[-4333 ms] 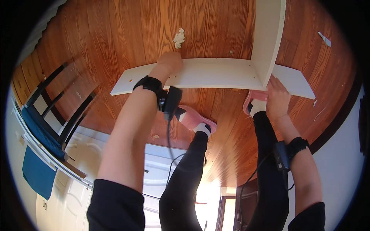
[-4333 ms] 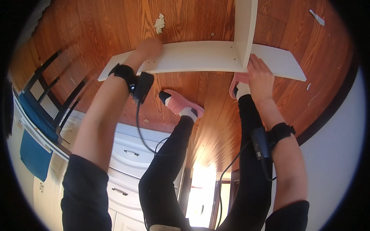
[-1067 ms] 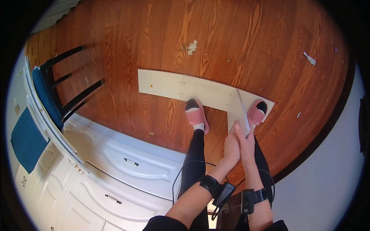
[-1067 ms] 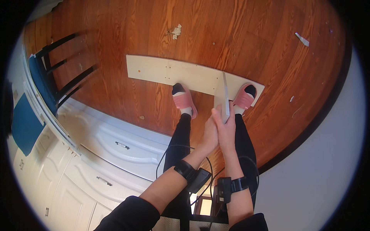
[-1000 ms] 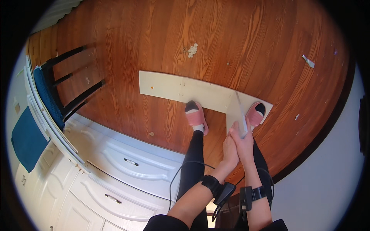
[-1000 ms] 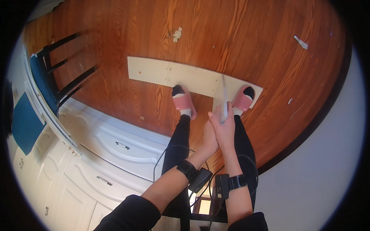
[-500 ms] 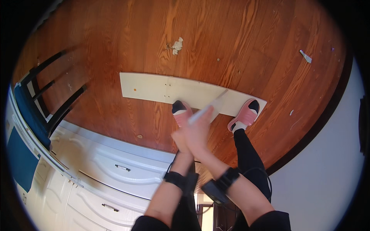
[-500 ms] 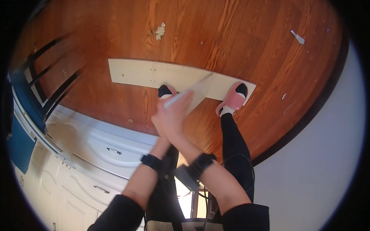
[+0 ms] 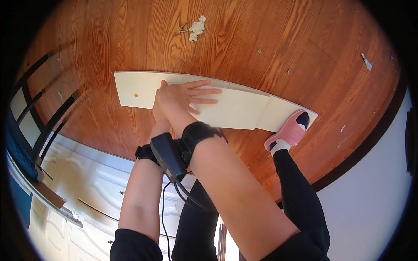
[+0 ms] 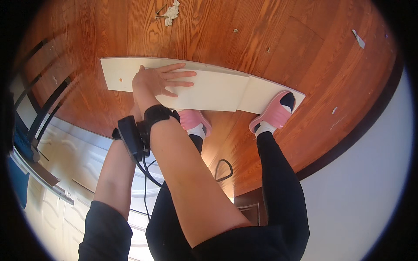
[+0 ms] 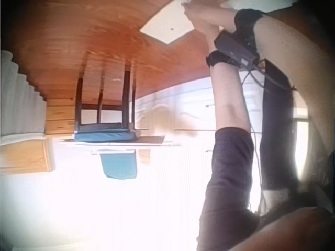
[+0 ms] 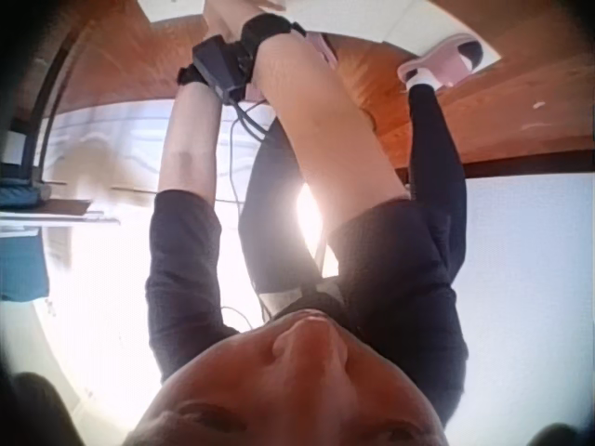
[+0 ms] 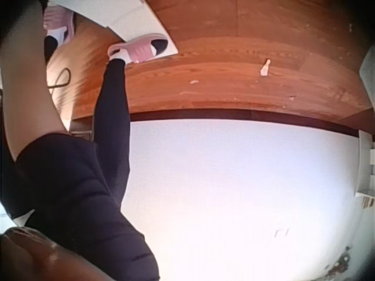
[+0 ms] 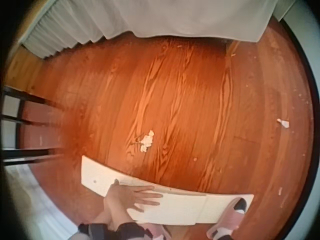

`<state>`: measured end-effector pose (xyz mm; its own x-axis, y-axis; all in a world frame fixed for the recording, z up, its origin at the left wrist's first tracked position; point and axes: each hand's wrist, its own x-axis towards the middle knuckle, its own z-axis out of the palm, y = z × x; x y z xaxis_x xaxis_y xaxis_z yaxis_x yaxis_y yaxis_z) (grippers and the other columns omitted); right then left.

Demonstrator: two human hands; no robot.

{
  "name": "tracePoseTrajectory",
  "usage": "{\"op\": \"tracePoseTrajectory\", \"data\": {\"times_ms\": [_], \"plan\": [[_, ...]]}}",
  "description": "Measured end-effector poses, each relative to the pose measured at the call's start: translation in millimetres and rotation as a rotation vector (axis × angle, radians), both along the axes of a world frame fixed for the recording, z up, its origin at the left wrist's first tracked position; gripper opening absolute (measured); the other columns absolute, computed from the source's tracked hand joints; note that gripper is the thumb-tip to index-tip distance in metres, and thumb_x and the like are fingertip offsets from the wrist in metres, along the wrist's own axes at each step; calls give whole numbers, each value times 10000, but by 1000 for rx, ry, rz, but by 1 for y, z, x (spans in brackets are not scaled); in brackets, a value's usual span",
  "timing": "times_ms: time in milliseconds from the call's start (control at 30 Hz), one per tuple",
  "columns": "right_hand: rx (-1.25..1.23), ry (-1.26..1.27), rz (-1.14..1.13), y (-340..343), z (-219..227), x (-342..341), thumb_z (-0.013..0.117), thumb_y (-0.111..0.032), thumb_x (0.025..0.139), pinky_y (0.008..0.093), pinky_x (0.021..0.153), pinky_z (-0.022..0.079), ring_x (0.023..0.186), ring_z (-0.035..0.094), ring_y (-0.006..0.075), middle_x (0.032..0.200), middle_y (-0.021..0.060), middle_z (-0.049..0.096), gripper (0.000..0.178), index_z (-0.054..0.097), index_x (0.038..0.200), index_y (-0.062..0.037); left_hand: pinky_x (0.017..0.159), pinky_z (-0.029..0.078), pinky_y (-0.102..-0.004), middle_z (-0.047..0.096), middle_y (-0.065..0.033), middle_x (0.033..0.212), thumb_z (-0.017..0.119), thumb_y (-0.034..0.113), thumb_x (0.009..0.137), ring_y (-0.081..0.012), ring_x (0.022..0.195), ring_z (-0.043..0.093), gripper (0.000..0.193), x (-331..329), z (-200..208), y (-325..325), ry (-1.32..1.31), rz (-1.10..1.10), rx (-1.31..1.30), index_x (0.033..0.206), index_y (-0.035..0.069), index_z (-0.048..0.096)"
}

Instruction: The person uses a screwdriver to remove screws from a white board, then stacks the board with other boards on a chair. They then sit on the bed and gather small hardware items into a plastic bag.

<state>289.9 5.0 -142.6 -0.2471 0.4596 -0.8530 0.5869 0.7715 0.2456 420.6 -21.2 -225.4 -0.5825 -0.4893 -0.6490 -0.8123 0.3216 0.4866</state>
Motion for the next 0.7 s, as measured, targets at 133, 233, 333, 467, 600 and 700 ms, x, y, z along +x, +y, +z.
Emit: {"op": "tracePoseTrajectory", "data": {"times_ms": [133,233,333,467,600,700], "plan": [[85,-52,24,-7,-7,-8,691,-604,741,615,974,391,1370,-23,574,1499,357,-99,1222,-46,1480,32,631,517,-427,663,-197,789,647,178,782,-365,711,656,191,-11,3,-10,-38,-60,-14,875,11,652],[-17,-47,7,12,21,-3,731,-545,723,610,969,403,1382,-10,556,1507,348,-85,1205,-16,1493,3,634,516,-433,662,-197,788,643,181,783,-369,711,654,191,-20,50,1,-53,-176,-88,861,7,654],[-272,111,-109,65,72,11,768,-380,690,618,1024,329,1385,-34,545,1494,357,-122,1194,-33,1482,16,636,515,-446,660,-205,776,653,201,771,-381,710,653,211,-34,132,35,-176,-344,-153,838,2,657],[-634,316,-102,163,135,10,740,-330,672,472,1037,370,1359,222,472,1455,372,152,1158,-7,1454,82,605,512,-462,636,-229,688,689,201,717,-397,676,644,213,-53,231,119,-111,-406,-179,746,-7,649],[-789,312,-84,255,176,-1,707,-261,688,334,964,433,1124,576,328,1261,271,532,977,192,1439,95,522,494,-437,609,-171,679,677,158,726,-339,559,620,132,-63,275,189,-19,-549,-40,772,48,620],[-954,350,-97,321,179,-17,642,-141,732,319,940,447,1101,586,248,1245,191,573,762,344,1409,42,501,505,-417,626,-173,754,573,141,775,-295,562,631,180,-70,282,250,-124,-822,90,909,25,602]]}}
